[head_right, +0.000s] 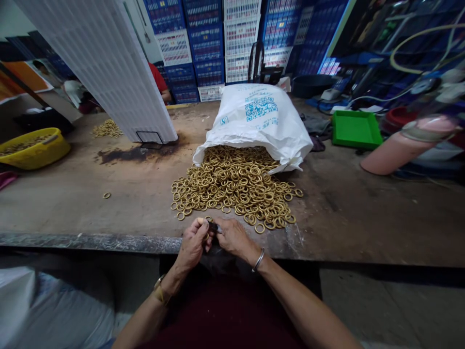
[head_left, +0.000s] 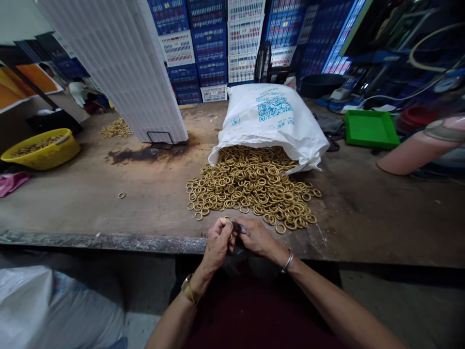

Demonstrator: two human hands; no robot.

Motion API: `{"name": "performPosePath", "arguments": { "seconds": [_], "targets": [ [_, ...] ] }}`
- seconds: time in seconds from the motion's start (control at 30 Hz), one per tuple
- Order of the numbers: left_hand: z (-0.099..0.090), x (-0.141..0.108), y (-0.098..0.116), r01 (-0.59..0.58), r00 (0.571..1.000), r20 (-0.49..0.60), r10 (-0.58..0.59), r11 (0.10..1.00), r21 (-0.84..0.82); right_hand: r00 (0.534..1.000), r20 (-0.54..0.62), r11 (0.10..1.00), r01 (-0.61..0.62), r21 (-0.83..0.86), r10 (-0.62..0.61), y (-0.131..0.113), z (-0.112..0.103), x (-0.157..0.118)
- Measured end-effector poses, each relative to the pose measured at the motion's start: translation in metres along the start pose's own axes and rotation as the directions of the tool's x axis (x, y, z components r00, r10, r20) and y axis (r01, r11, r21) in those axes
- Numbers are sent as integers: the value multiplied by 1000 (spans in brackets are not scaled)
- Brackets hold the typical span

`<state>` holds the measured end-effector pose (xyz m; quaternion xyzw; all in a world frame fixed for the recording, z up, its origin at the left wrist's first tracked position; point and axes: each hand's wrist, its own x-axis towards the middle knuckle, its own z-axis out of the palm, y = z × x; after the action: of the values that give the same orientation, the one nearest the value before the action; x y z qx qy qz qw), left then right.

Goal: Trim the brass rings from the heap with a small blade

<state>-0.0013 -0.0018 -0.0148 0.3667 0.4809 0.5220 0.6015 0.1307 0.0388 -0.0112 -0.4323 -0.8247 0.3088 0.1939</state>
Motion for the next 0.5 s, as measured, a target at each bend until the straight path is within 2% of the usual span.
{"name": "performPosePath", "arguments": {
  "seconds": [0.17, 0.33, 0.4, 0.5],
  "targets": [
    [-1, 0, 0, 2, 1000, -6, -2, 999, 51, 1000, -3, 998, -21, -61, 20, 2, 2, 0],
    [3, -4, 2, 1, 1000, -22, 0, 999, 39, 997, 50, 993, -57, -104, 63, 1, -1, 3],
    [4, -9, 8, 9, 1000, -7, -9, 1000, -21, 992, 48, 975, -109, -195, 120, 2, -4, 7],
    [3, -14, 22, 72, 996, 63, -59, 974, -215, 988, -6, 936, -148, -321, 155, 7, -5, 13]
  ]
}}
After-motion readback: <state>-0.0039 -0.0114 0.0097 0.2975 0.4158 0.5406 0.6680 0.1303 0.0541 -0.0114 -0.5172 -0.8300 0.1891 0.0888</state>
